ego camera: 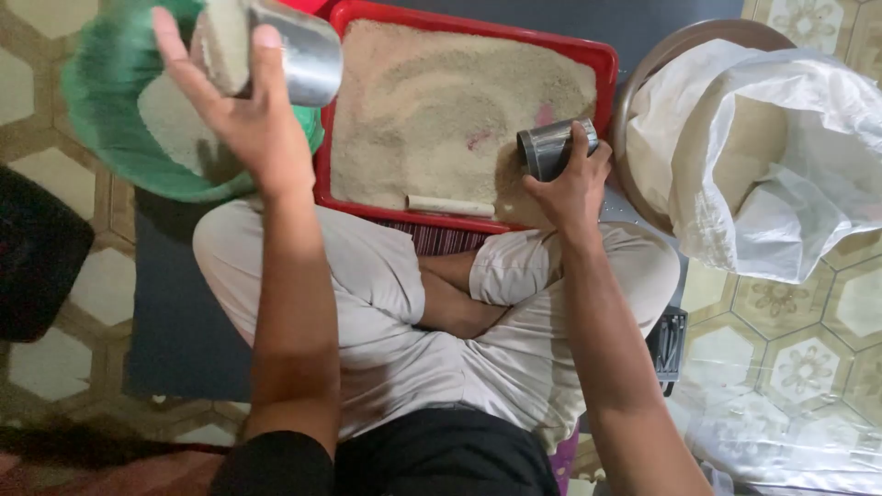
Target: The person sits cross-legged on the floor in front of a red tray of rice and repeatedly scoops rice with a metal cup, pressing the cup into the rice, then pours the scooped rice into a green plastic bag beside the tray. A smaller metal ring and a white plastic roller rest in the tray and are occasionally moved aside.
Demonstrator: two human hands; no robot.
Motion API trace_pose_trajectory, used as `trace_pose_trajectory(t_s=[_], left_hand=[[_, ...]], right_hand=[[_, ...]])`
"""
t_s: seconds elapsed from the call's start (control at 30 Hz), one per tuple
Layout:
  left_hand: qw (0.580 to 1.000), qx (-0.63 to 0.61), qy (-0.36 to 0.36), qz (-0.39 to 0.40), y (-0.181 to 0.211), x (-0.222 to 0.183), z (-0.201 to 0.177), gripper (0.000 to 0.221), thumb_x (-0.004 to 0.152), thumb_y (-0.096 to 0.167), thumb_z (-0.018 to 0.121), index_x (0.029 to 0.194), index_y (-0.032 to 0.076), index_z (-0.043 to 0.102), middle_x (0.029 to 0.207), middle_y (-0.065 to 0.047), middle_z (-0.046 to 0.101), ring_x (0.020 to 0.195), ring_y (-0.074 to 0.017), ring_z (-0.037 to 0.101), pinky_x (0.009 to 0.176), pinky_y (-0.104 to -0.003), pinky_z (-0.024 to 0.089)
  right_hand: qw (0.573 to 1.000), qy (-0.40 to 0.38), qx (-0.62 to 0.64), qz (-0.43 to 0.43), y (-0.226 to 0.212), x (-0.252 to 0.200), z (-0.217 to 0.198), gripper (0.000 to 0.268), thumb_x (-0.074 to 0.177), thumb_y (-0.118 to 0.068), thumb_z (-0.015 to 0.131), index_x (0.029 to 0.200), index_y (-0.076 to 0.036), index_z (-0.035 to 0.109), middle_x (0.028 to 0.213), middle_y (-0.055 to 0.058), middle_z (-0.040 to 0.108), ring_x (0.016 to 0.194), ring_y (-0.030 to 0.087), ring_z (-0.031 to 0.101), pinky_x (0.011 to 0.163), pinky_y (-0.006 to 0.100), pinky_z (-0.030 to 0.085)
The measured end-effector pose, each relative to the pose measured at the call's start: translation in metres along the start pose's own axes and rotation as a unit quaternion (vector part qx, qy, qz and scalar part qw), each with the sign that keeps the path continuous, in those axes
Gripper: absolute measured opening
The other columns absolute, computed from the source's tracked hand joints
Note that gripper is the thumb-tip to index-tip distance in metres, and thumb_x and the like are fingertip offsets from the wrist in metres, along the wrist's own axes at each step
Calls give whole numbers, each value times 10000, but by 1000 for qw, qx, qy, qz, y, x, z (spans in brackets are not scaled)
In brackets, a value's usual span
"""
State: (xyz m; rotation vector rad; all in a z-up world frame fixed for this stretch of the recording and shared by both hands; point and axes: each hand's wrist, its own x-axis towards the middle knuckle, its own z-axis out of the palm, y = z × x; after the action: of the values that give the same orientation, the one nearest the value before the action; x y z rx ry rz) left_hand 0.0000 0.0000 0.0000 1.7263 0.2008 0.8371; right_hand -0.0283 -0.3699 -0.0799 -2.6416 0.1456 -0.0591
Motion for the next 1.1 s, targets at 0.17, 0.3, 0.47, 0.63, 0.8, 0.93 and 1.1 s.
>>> trace_pose_trajectory(t_s=[0.17,0.3,0.47,0.63,0.8,0.93,1.1], left_hand=[[984,-161,-50,-50,-1,27,-34,586,1139,472,673,1478,137,333,1476,-229,381,1382,-423,485,1177,-550,491],[898,-338,35,-281,-1,40,-43,829,724,582,796,1307,17,628,1238,-152,666,1105,-233,697,990,-347,582],[873,-376,73,-302,-25,41,-51,1009,603,548,915,1367,-4,554,1342,-228,594,1273,-355,653,1117,-458,574],[916,-364,-31,-164,-24,38,-52,717,873,574,854,1259,36,579,1311,-230,521,1280,-393,561,1123,-508,506],[926,-311,46,-211,-7,41,-45,946,763,564,831,1457,8,509,1361,-220,590,1259,-341,679,1075,-434,635],[940,-299,8,-164,5,37,-40,815,886,560,757,1455,29,515,1355,-206,592,1251,-328,673,1067,-429,617],[944,-280,-24,-172,32,21,-16,894,919,497,739,1602,31,398,1288,-173,636,1009,-221,712,736,-301,631]], right_hand=[[1000,2,-12,0,0,1,1,982,658,-244,897,1502,-159,403,1278,245,426,1099,454,526,873,522,535],[1000,-2,-10,5,0,0,1,989,686,-255,918,1514,-172,384,1290,240,418,1129,447,520,891,521,539],[1000,0,-6,2,3,0,4,1017,669,-249,919,1524,-178,372,1320,234,399,1148,450,520,911,517,543],[1000,-11,-5,21,4,0,4,1017,679,-255,917,1534,-175,372,1325,231,397,1156,458,515,905,532,546],[999,-11,19,23,6,0,7,1041,691,-256,924,1545,-191,332,1335,236,372,1174,462,493,947,557,523],[1000,-13,6,25,5,1,5,1046,702,-320,920,1554,-193,326,1334,229,378,1166,452,511,919,529,539],[1000,1,-11,18,8,3,9,1068,709,-344,957,1550,-155,327,1322,240,392,1153,440,518,900,517,542]])
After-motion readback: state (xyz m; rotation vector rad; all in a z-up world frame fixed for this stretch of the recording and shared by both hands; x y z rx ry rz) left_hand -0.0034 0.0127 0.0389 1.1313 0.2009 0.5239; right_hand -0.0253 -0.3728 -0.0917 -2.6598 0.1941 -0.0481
